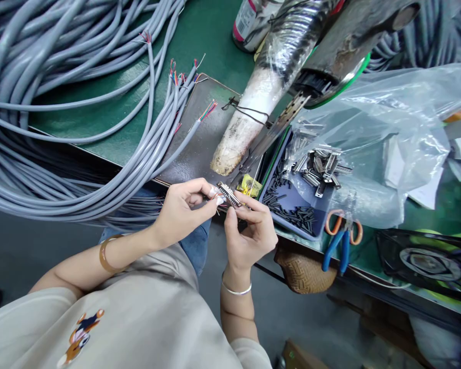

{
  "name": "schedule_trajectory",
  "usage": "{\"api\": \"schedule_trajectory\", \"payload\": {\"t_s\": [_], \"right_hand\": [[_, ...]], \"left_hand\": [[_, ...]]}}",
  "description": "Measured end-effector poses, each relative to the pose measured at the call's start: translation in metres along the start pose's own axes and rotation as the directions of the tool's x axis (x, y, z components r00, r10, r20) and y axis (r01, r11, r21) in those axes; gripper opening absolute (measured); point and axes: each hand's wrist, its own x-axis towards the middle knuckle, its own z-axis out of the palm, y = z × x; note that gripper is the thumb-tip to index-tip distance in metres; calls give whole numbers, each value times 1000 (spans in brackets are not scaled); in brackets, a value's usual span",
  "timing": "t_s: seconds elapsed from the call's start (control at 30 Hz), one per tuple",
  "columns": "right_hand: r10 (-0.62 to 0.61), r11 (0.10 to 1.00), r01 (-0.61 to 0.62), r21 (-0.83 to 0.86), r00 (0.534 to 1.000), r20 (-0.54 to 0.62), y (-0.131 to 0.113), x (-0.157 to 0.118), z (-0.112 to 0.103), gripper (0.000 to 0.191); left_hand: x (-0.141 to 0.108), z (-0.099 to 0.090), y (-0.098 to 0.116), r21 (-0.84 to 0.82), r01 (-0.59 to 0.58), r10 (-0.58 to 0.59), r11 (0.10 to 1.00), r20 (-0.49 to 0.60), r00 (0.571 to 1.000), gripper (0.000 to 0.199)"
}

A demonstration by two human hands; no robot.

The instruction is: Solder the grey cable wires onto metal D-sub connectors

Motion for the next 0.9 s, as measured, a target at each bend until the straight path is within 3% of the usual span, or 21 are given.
{"api": "schedule_trajectory", "payload": {"t_s": [0.23,0.9], "right_hand": [[-41,999,41,-1,999,-10,1,10,2,15],[-78,997,78,-9,997,1,1,24,0,18]], "left_hand": [[9,1,5,57,-66,68,996,-28,997,23],[8,-1,13,194,-106,109,975,-4,994,10]]}}
